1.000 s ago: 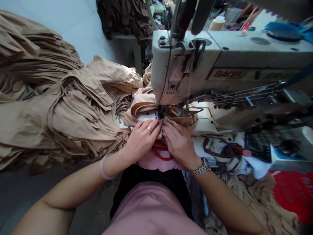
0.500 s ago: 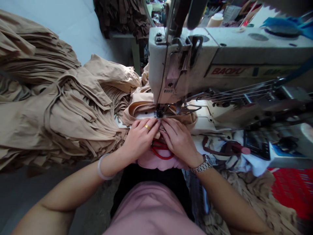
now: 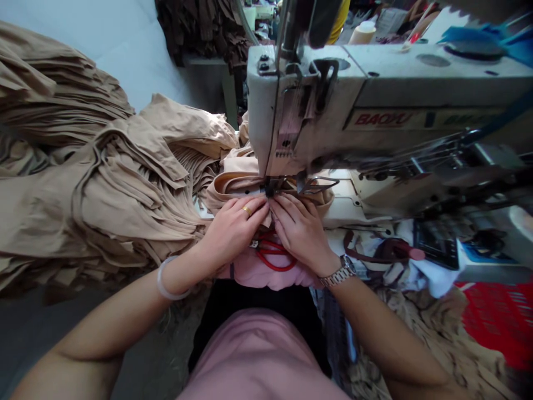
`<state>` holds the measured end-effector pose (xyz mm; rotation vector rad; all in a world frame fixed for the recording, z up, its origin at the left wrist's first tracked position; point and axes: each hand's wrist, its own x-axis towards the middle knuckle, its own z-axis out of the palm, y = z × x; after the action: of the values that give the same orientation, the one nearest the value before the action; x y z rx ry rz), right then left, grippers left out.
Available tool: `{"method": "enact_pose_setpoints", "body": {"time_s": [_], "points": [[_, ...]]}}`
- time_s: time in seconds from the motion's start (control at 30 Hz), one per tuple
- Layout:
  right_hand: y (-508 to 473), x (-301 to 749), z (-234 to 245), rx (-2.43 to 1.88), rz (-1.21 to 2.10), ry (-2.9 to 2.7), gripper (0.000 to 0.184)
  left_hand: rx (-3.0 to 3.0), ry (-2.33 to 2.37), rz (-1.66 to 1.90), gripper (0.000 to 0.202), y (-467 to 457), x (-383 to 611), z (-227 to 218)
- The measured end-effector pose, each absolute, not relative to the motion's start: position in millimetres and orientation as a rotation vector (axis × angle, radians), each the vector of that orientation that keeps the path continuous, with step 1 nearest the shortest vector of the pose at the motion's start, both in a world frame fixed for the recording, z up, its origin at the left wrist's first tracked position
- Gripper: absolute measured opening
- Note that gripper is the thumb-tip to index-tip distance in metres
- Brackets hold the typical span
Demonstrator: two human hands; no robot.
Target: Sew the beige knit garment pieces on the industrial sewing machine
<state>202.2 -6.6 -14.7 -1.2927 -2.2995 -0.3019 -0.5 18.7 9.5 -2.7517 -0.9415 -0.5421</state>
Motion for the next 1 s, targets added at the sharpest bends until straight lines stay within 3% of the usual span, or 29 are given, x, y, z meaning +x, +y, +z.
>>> {"method": "enact_pose_setpoints", "body": {"time_s": [0.23, 1.0], "points": [[-10, 205, -14, -1.085, -0.201, -2.196, 0.023, -2.802, -0.852, -0.607, 0.027, 21, -7, 13], [5, 205, -10, -1.279, -0.166, -2.222, 0.033, -2.739, -0.967, -0.608, 0.029, 34, 3, 13]]}}
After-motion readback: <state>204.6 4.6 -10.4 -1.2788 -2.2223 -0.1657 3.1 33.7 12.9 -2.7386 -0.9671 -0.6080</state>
